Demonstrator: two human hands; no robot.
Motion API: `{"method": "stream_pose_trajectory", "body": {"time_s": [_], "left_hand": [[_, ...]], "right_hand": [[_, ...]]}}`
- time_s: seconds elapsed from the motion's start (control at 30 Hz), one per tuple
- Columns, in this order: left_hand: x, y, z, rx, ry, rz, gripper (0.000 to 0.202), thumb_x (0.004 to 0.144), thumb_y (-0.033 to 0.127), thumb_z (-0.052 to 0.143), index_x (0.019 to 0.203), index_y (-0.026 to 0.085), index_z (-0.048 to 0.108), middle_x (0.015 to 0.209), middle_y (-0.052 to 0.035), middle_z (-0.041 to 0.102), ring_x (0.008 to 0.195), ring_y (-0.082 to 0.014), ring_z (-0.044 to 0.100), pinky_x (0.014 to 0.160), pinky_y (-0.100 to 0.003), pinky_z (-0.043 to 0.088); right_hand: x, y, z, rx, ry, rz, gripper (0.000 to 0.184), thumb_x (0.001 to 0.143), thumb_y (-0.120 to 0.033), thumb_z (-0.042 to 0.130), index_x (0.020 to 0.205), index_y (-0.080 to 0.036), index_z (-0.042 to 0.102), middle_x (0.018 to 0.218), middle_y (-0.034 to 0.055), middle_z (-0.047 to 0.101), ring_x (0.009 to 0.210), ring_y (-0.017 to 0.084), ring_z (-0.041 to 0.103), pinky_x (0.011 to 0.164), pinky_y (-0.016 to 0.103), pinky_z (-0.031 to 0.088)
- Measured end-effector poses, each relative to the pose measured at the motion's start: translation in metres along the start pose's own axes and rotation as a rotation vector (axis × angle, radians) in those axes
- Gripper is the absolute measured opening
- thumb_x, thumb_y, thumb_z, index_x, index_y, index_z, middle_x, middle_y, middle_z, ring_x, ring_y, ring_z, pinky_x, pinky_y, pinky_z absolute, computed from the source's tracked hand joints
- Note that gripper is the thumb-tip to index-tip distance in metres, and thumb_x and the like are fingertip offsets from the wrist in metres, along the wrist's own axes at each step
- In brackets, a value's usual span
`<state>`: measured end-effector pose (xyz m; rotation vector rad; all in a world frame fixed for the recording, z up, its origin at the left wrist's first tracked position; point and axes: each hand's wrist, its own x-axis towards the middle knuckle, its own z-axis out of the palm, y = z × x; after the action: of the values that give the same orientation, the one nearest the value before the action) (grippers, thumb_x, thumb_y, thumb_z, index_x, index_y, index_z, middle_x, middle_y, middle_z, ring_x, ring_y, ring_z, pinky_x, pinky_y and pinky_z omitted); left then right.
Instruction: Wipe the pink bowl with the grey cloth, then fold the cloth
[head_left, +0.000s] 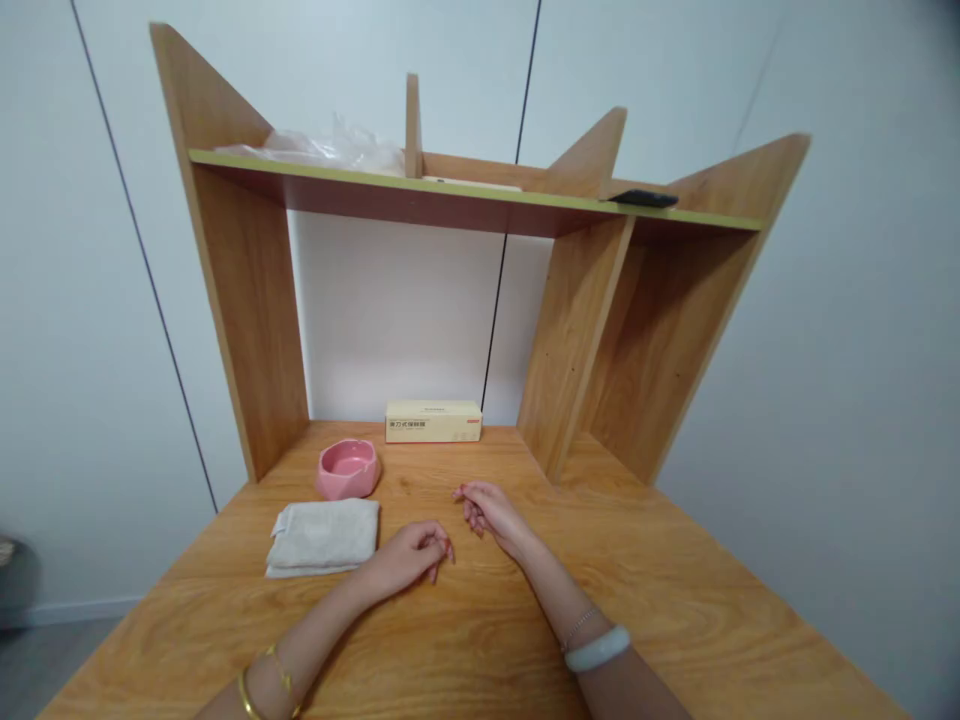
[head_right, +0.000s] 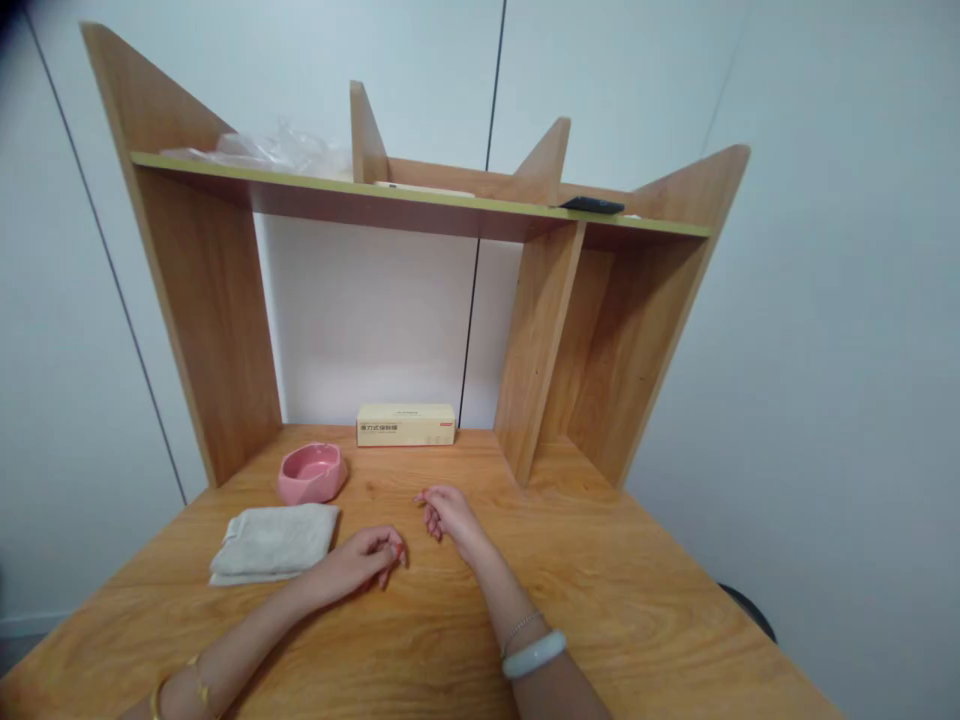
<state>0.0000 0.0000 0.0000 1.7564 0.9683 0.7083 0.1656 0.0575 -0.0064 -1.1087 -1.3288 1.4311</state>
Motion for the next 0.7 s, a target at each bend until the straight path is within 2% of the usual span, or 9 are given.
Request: {"method": "stream_pose_trajectory", "body": {"time_s": [0.27,0.47,0.6,0.7], "left_hand": [[0.002,-0.003,0.000,0.039,0.008,0.015,0.021,0.078,0.034,0.042,0.074,0.016,0.052,0.045,0.0075,0.044,0.040,-0.0072,0.035,0.044,-0.019,0.025],[0.001,-0.002,0.001,0.094,0.039,0.039,0.018,0.076,0.030,0.042,0.071,0.016,0.052,0.052,0.0051,0.048,0.047,-0.0091,0.041,0.049,-0.020,0.030],[-0.004,0.008,0.001,0.131,0.071,0.073,0.016,0.075,0.029,0.043,0.069,0.017,0.052,0.058,0.0030,0.050,0.054,-0.0112,0.043,0.052,-0.022,0.032],[-0.006,0.020,-0.006,0.132,0.185,0.142,0.017,0.077,0.031,0.042,0.066,0.018,0.048,0.056,0.0034,0.046,0.055,-0.0117,0.043,0.054,-0.022,0.032]], "right_hand": [[0.001,0.001,0.000,-0.031,-0.002,-0.019,0.033,0.065,-0.047,0.052,0.074,-0.016,0.054,0.040,-0.0073,0.047,0.031,0.005,0.040,0.031,0.016,0.023],[0.002,0.003,0.000,-0.107,0.004,-0.039,0.033,0.068,-0.048,0.048,0.074,-0.016,0.053,0.041,-0.0071,0.046,0.031,0.005,0.039,0.032,0.016,0.024],[0.005,0.004,0.003,-0.216,0.013,-0.067,0.028,0.072,-0.043,0.044,0.077,-0.018,0.052,0.043,-0.0077,0.045,0.032,0.006,0.038,0.033,0.017,0.025],[0.005,0.002,0.016,-0.323,0.026,-0.132,0.017,0.072,-0.032,0.048,0.082,-0.019,0.053,0.051,-0.0070,0.048,0.039,0.007,0.042,0.040,0.019,0.033]]}}
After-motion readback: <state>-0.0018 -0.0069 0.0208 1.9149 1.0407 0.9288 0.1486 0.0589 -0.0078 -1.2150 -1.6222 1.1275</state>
